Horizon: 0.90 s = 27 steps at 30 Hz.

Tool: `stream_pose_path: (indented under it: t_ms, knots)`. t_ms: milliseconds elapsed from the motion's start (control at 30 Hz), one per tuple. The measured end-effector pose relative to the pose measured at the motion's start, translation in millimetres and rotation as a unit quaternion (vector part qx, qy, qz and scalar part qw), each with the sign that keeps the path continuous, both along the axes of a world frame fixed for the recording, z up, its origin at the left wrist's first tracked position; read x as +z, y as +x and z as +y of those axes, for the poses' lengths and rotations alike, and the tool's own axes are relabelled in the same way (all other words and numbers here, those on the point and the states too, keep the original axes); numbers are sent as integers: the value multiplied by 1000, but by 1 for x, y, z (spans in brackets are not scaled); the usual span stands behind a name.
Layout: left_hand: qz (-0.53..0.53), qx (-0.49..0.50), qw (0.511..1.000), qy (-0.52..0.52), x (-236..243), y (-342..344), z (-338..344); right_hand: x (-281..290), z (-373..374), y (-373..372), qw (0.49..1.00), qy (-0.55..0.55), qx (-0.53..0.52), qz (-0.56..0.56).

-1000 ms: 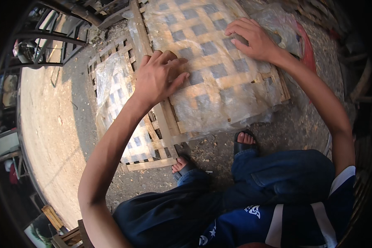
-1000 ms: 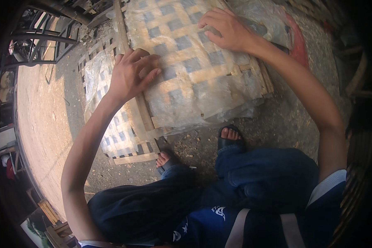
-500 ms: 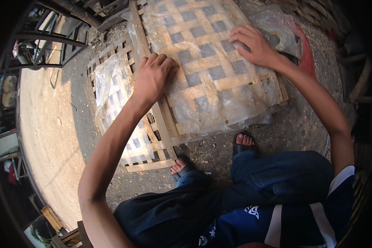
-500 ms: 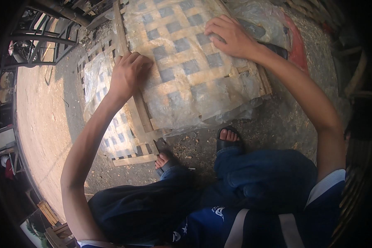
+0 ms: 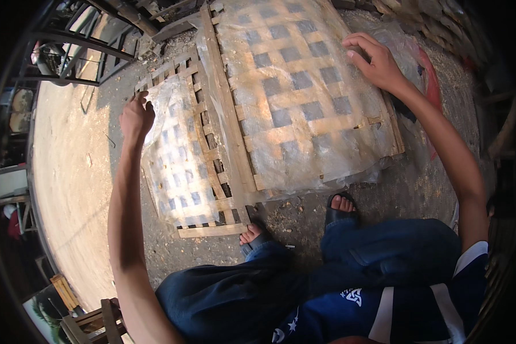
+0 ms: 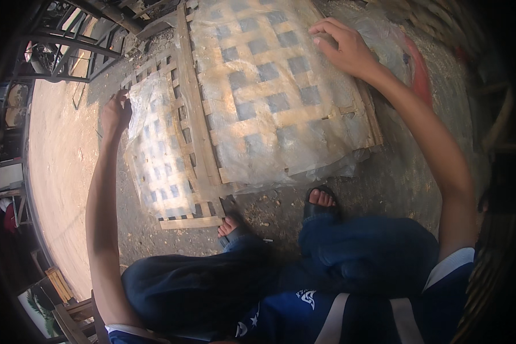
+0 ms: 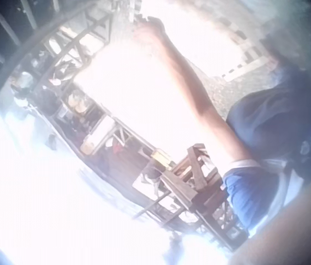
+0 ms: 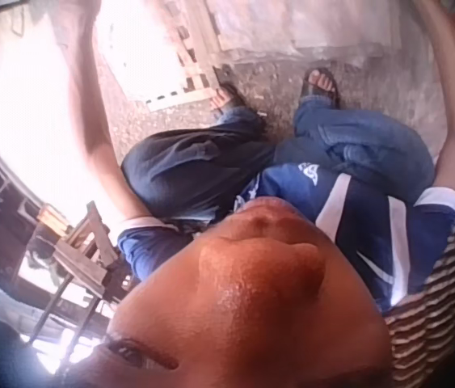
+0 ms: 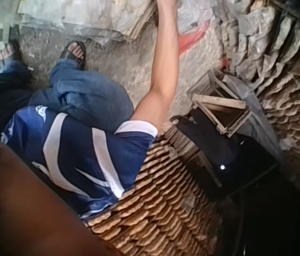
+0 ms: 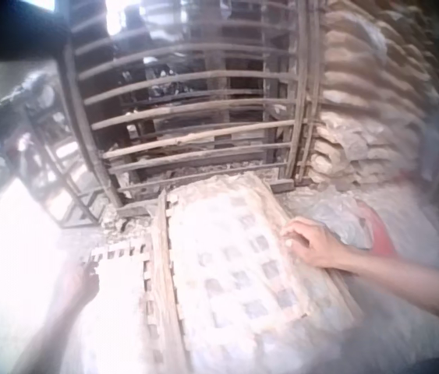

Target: The person removes a plastic sheet from a stack of wooden lattice panels, then picks up one panel and scrapes off dried residue with their fingers. They continue scraping and rubbing the surface of the panel before placing it back on the stack.

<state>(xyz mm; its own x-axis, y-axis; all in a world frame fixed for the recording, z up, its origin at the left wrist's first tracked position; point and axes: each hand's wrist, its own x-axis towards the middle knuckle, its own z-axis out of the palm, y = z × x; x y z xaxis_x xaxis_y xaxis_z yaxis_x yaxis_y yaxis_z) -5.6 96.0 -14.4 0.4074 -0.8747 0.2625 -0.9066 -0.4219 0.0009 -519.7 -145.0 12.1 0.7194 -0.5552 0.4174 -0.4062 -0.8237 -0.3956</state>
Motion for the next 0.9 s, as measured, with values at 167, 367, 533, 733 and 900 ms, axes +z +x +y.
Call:
stream_pose_path:
  t_ms: [167, 367, 533, 733, 900]
  knots:
    - [87, -162, 981, -59, 14, -61, -17, 5, 6, 24, 997, 24, 74, 22]
    - [131, -362, 923, 4, 38, -189, -19, 16, 13, 105, 942, 237, 166, 168]
    - [69, -415, 904, 75, 18, -219, -2, 34, 23, 175, 793, 534, 214, 200]
    - [84, -411, 904, 79, 14, -220, -1, 14, -34, 224, 866, 498, 18, 49]
    - [100, -417, 901, 68, 12, -223, -6, 32, -107, 201, 938, 306, -18, -161]
